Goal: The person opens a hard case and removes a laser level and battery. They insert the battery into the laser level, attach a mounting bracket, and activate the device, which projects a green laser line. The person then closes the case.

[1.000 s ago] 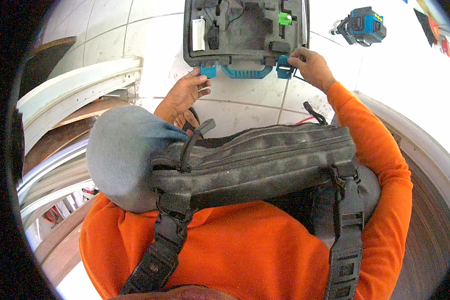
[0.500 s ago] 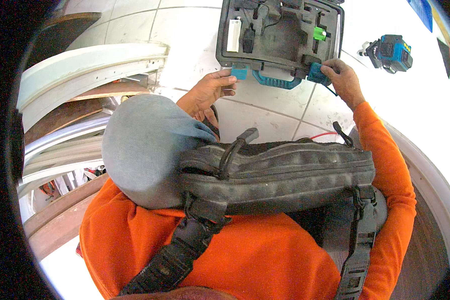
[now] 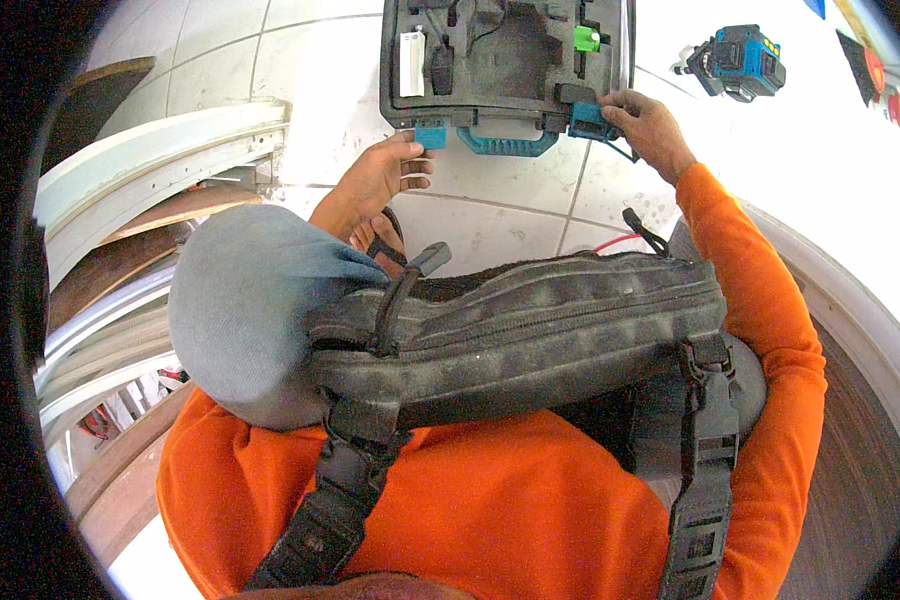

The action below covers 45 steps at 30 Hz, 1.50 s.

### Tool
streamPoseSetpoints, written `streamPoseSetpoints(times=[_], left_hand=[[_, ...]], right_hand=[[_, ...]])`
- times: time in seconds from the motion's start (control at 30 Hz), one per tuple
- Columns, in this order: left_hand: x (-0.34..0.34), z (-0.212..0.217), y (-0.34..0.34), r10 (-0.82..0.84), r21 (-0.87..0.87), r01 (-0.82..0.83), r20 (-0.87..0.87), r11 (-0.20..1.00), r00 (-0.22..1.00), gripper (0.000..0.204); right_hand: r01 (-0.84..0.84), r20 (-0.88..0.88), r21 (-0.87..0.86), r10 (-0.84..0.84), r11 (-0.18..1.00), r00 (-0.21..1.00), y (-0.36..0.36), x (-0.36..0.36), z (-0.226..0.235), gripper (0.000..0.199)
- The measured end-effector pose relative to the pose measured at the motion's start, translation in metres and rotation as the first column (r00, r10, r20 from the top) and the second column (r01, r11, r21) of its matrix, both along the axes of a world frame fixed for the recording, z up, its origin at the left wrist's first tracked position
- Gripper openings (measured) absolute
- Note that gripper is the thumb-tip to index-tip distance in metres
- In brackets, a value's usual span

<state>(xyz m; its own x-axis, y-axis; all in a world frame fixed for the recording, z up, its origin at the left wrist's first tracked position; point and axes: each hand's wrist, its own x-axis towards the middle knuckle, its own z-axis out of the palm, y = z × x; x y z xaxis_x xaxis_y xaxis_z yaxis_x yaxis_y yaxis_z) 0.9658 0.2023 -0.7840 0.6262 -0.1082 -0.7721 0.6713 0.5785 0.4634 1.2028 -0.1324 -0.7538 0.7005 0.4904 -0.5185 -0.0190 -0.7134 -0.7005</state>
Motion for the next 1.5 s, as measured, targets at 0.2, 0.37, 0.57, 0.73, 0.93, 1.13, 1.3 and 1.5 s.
streamPoseSetpoints(times=[0.2, 0.37, 0.57, 0.73, 0.93, 1.13, 1.3, 1.5], left_hand=[[-0.009, -0.012, -0.005, 0.049, 0.034, -0.048, -0.024, 0.998, 0.999, 0.046], [-0.005, -0.005, -0.007, 0.060, 0.085, -0.056, -0.043, 0.995, 0.997, 0.061], [-0.013, -0.017, -0.009, 0.104, 0.115, -0.105, 0.014, 0.988, 0.994, 0.052], [-0.006, 0.005, -0.014, 0.117, 0.164, -0.110, -0.033, 0.980, 0.993, 0.059], [-0.006, 0.009, -0.014, 0.109, 0.167, -0.110, 0.017, 0.980, 0.994, 0.057], [-0.014, -0.002, -0.014, 0.102, 0.130, -0.116, 0.104, 0.985, 0.989, 0.047], [-0.010, 0.001, -0.010, 0.083, 0.055, -0.089, 0.109, 0.995, 0.991, 0.040], [-0.009, -0.003, -0.010, 0.150, -0.032, -0.148, 0.093, 0.989, 0.984, 0.040]], right_hand=[[-0.101, 0.022, -0.080, 0.103, 0.992, 0.994, 0.000, -0.002, 0.004, 0.026], [-0.067, -0.057, -0.100, 0.061, 0.993, 0.997, 0.000, -0.001, 0.006, 0.024], [-0.074, -0.069, -0.110, 0.067, 0.991, 0.995, -0.003, 0.000, -0.001, 0.025], [-0.052, 0.116, -0.057, 0.058, 0.997, 0.992, 0.000, -0.004, 0.007, 0.024], [0.223, -0.430, 0.091, -0.164, 0.971, 0.888, 0.030, 0.006, 0.037, 0.028], [0.029, -0.488, 0.194, 0.071, 0.981, 0.870, 0.103, -0.009, 0.055, 0.037], [-0.029, -0.530, 0.151, 0.106, 0.988, 0.841, 0.141, -0.036, 0.044, 0.035], [-0.020, -0.476, 0.196, 0.113, 0.980, 0.872, 0.158, -0.054, 0.028, 0.031]])
